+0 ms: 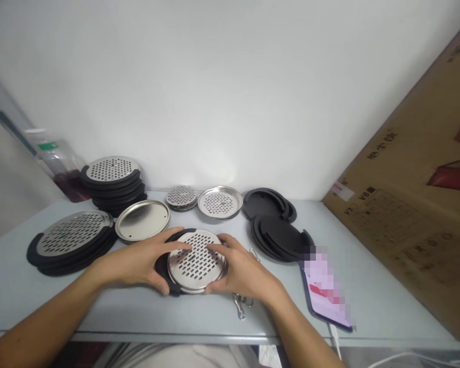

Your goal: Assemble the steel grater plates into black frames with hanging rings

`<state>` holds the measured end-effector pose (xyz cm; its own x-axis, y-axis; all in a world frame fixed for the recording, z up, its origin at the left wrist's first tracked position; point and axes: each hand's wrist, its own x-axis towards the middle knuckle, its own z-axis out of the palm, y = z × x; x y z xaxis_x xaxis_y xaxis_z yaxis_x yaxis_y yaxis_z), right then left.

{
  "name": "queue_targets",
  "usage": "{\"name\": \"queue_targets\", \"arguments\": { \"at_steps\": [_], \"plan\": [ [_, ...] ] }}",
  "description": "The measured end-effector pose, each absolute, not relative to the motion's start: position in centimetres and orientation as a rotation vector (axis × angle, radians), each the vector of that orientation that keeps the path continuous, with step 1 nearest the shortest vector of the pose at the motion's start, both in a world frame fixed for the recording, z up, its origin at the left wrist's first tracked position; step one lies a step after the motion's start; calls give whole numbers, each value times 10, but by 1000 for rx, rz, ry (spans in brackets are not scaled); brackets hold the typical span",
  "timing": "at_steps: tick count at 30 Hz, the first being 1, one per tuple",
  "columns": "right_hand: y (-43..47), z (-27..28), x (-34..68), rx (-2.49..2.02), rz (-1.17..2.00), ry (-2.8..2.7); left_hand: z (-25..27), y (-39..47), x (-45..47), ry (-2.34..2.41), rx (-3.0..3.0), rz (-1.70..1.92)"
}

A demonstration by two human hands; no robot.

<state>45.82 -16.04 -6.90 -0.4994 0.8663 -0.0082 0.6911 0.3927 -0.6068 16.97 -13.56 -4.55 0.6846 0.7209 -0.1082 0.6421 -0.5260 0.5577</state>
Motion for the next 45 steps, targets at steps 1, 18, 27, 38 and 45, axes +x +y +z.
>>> {"name": "queue_targets", "arguments": {
  "at_steps": [1,18,27,38,45],
  "plan": [
    [-161,-69,458,-1363,798,-2345,-45,-136,170,1041,2325,186],
    [-173,-64,439,-1376,773,-2366,-46,-137,171,1057,2321,214],
    [-175,-68,422,-1344,531,-2385,-48,-142,175,1124,2311,265],
    [-166,-69,442,-1269,763,-2378,-51,-139,173,1103,2308,253],
    [-162,-75,444,-1251,704,-2370,-57,-136,177,1031,2323,354]
  ]
}}
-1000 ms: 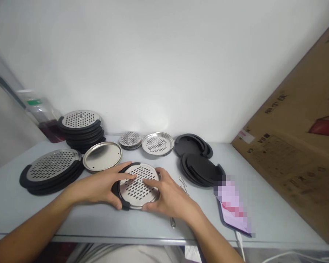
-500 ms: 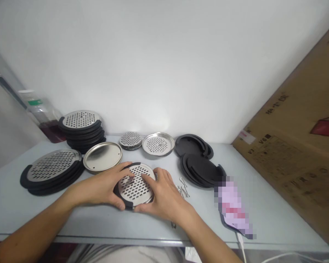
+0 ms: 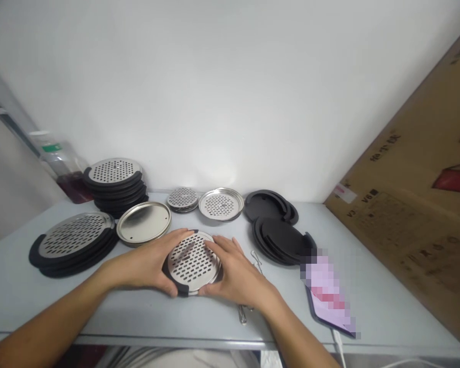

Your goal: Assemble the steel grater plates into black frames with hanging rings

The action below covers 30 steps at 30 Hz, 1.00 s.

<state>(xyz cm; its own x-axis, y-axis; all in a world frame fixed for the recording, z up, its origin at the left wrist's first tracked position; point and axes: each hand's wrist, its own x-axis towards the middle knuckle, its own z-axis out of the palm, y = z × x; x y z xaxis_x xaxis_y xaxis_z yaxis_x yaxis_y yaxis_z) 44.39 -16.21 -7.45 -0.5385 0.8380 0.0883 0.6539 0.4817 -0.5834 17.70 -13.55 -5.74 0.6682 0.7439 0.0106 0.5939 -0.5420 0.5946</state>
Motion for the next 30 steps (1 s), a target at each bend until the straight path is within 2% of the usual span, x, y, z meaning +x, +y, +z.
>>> {"name": "queue_targets", "arguments": {
  "at_steps": [10,20,30],
  "plan": [
    [-163,-75,437,-1225,600,-2357,-57,-135,180,1052,2329,355],
    [-161,-76,442,-1251,699,-2340,-67,-139,177,1074,2404,173],
    [-159,-73,448,-1273,735,-2373,-59,-143,187,941,2470,229]
  ]
}}
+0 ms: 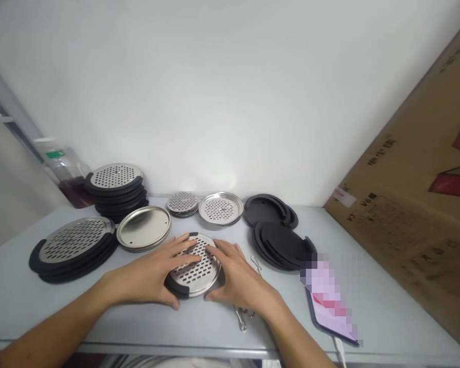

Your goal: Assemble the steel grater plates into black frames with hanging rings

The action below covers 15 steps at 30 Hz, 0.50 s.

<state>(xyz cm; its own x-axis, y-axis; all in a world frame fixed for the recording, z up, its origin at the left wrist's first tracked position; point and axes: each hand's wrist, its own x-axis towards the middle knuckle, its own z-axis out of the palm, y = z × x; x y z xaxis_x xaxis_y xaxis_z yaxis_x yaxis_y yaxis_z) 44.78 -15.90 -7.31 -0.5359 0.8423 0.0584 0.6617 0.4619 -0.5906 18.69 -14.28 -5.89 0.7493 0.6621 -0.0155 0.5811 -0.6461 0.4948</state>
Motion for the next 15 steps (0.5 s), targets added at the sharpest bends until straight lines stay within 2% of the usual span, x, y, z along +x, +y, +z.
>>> {"name": "queue_targets", "arguments": {
  "at_steps": [8,15],
  "plan": [
    [-159,-71,452,-1229,802,-2178,-34,-148,188,920,2384,340],
    [-151,-72,450,-1160,779,-1823,-28,-151,195,955,2137,652]
  ]
}}
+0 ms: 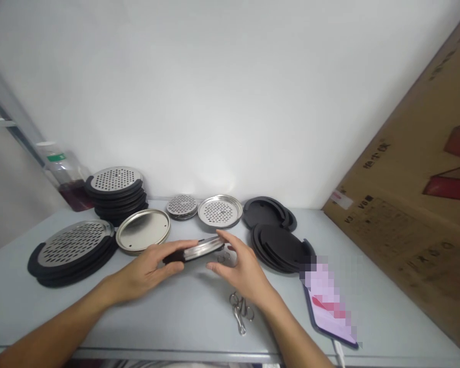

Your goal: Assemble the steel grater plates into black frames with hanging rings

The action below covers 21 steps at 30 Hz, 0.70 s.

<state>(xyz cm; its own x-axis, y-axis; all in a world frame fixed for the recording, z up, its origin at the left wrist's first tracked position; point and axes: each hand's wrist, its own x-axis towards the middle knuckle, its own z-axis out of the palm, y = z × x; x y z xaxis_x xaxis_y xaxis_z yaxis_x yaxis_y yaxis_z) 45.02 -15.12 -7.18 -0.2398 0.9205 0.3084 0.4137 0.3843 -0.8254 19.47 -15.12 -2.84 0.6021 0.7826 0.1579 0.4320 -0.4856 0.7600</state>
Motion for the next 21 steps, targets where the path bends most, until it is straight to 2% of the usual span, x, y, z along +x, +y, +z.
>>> {"name": "queue_targets", "arguments": {
  "at_steps": [5,9,17,21],
  "plan": [
    [-139,-79,450,-1152,852,-1551,-35,-152,199,1087,1872,848],
    [-136,-78,449,-1110,1101,-1433,-39,-146,196,1146,1659,896],
    [-135,-84,441,-1051,1290,-1507,-47,-132,190,1124,1709,760],
    [-137,-92,435,-1163,1171,-1587,-52,-132,189,1278,1872,611]
  ]
}}
